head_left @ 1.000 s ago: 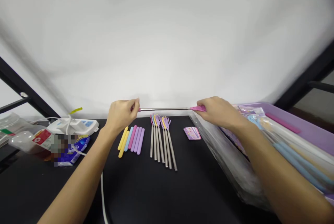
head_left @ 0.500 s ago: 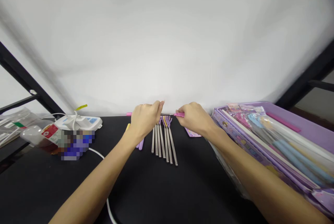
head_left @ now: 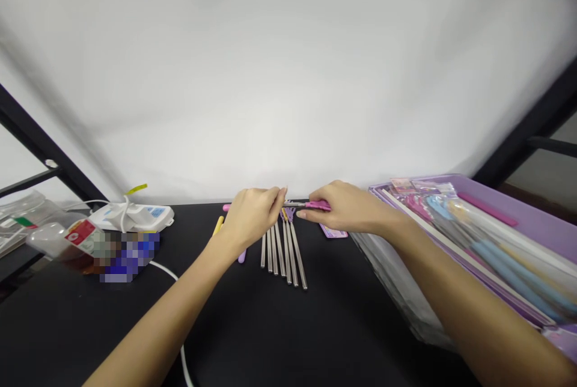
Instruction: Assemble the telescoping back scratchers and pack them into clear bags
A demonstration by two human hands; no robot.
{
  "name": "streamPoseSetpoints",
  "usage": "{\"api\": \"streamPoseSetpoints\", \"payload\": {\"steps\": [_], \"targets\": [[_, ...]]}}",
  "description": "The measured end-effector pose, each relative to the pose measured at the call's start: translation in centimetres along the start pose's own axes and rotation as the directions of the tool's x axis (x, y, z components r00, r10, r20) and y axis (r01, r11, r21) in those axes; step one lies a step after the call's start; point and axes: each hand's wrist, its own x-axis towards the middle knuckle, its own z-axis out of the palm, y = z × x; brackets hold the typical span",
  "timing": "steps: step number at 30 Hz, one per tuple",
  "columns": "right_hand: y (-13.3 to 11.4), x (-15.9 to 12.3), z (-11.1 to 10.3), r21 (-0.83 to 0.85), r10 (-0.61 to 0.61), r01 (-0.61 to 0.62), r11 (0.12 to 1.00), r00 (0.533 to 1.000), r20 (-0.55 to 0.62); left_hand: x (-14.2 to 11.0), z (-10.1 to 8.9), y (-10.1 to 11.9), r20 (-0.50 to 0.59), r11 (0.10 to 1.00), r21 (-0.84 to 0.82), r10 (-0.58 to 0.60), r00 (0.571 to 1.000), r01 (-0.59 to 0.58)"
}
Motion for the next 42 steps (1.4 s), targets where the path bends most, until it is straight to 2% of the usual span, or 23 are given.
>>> {"api": "streamPoseSetpoints", "payload": {"steps": [4,7,9,11,14,17,20,24,27,30,38,42], "targets": [[0.8,-0.2,-0.5,0.149,-0.043,0.036,0.988,0.998,0.043,-0.1,-0.2,0.0,0.039,0.994,-0.086,0.068,0.997,-0.064],[1.6,-0.3,-1.1,0.267,-0.091,0.073,0.961,0.995,0.053,0.1,-0.7,-0.2,0.125,0.970,-0.180,0.185,0.975,-0.162],[2.2,-0.6,-1.7,0.293,-0.102,0.079,0.953,0.993,0.066,0.2,-0.8,-0.3,0.165,0.952,-0.220,0.252,0.953,-0.214],[2.8,-1.0,-2.4,0.290,-0.094,0.071,0.954,0.993,0.067,0.4,-0.7,-0.4,0.186,0.948,-0.221,0.271,0.944,-0.229],[3.9,-1.8,-3.4,0.261,0.025,-0.025,0.965,1.000,0.005,0.6,0.1,-0.4,0.220,0.956,-0.189,0.265,0.939,-0.225],[5.0,-3.4,-3.7,0.143,0.251,-0.240,0.960,0.966,-0.066,0.8,1.1,-0.2,0.262,0.962,-0.158,0.260,0.929,-0.225],[5.8,-5.7,-2.4,-0.013,0.374,-0.374,0.927,0.927,-0.002,1.0,2.1,0.2,0.305,0.957,-0.136,0.287,0.908,-0.257],[5.6,-8.5,1.2,-0.107,0.391,-0.388,0.915,0.921,0.000,1.0,3.3,0.7,0.325,0.946,-0.146,0.322,0.889,-0.289],[5.0,-9.1,3.0,-0.196,0.477,-0.467,0.862,0.879,0.006,0.9,3.8,0.9,0.326,0.944,-0.164,0.325,0.888,-0.285],[4.7,-8.6,3.3,-0.235,0.489,-0.479,0.846,0.872,-0.017,0.7,3.9,0.9,0.318,0.944,-0.172,0.324,0.891,-0.282],[4.7,-7.6,3.6,-0.179,0.476,-0.478,0.860,0.877,-0.056,0.8,3.1,0.4,0.313,0.948,-0.120,0.316,0.896,-0.293],[5.2,-7.5,2.9,-0.128,0.496,-0.513,0.849,0.857,-0.142,1.0,2.6,0.4,0.300,0.947,-0.144,0.317,0.900,-0.286]]}}
